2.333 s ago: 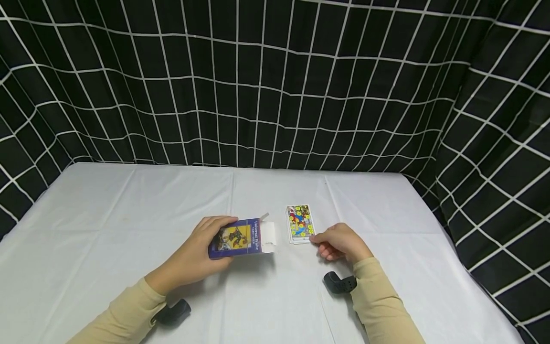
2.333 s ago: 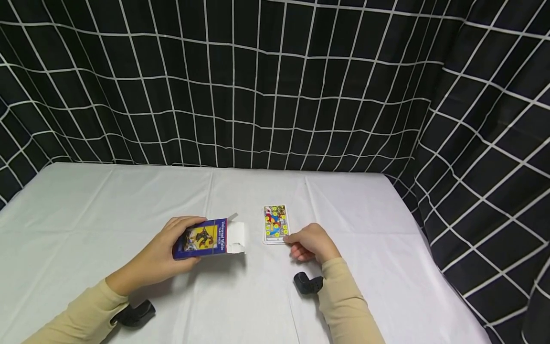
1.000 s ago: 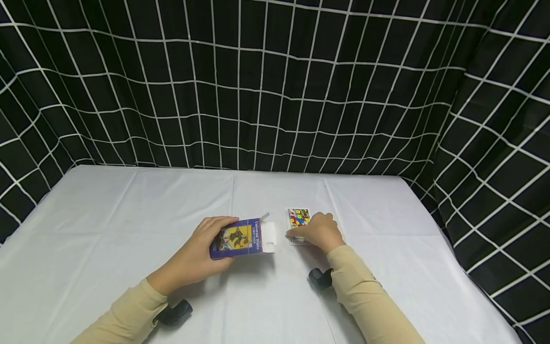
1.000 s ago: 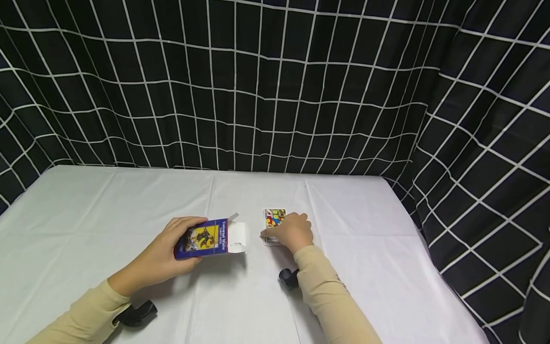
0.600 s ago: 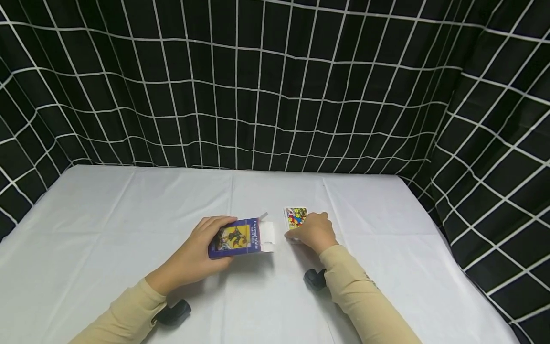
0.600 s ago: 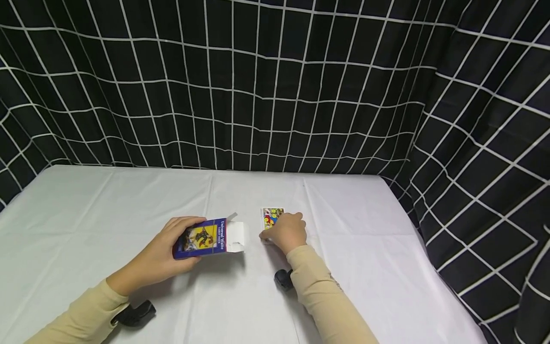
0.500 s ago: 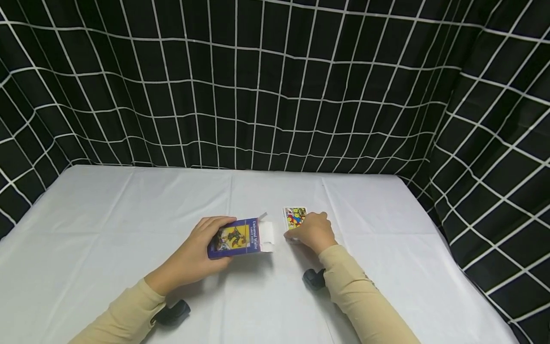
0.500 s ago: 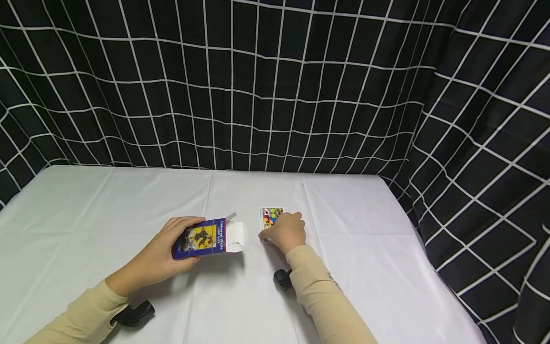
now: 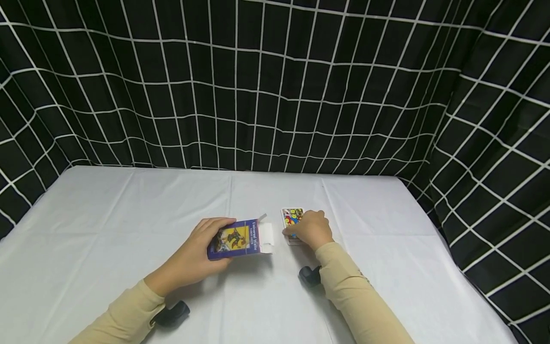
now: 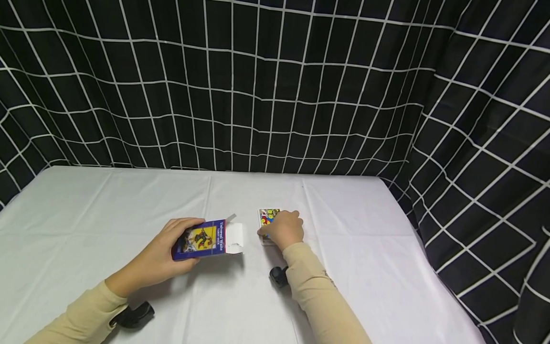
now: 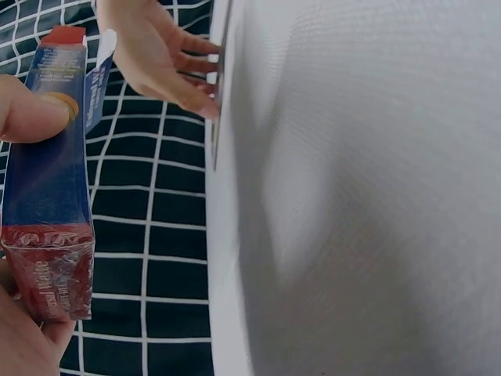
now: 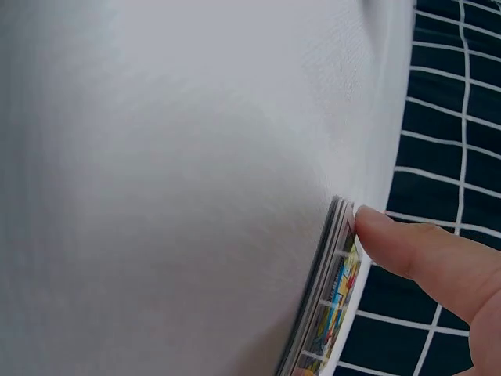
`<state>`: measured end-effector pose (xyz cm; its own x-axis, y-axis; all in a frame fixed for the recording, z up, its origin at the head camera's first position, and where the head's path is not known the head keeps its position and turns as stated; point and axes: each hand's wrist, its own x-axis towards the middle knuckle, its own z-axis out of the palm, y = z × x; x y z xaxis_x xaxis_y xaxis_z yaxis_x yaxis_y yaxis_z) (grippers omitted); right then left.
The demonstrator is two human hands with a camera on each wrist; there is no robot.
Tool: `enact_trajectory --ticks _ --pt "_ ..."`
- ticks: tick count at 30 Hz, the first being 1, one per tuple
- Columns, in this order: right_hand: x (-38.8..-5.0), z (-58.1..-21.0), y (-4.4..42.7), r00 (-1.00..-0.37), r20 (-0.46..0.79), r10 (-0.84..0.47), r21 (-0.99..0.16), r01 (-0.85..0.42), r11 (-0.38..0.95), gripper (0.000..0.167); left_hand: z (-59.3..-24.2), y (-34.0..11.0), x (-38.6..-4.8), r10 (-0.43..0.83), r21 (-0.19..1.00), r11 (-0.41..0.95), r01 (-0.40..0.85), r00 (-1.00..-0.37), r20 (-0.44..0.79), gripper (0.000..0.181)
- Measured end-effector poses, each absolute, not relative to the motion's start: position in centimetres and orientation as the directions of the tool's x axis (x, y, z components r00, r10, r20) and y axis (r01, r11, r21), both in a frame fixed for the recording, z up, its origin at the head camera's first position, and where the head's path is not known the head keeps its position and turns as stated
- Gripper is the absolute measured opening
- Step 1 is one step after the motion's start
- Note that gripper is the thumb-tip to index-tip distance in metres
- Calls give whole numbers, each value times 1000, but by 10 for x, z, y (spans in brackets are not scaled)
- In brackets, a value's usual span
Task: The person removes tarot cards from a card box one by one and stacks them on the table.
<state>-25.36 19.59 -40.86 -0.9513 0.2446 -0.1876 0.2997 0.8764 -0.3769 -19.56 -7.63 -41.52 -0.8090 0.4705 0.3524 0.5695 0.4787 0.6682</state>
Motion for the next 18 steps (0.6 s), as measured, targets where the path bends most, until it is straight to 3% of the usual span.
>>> enact_trajectory --ticks 12,18 --pt "-254 -408 194 -950 -187 251 -396 307 865 66 -416 -76 -195 465 671 482 564 -813 350 77" --pt "-254 -396 210 -965 -101 242 -519 259 815 64 -414 -78 -196 456 669 492 557 -819 347 77"
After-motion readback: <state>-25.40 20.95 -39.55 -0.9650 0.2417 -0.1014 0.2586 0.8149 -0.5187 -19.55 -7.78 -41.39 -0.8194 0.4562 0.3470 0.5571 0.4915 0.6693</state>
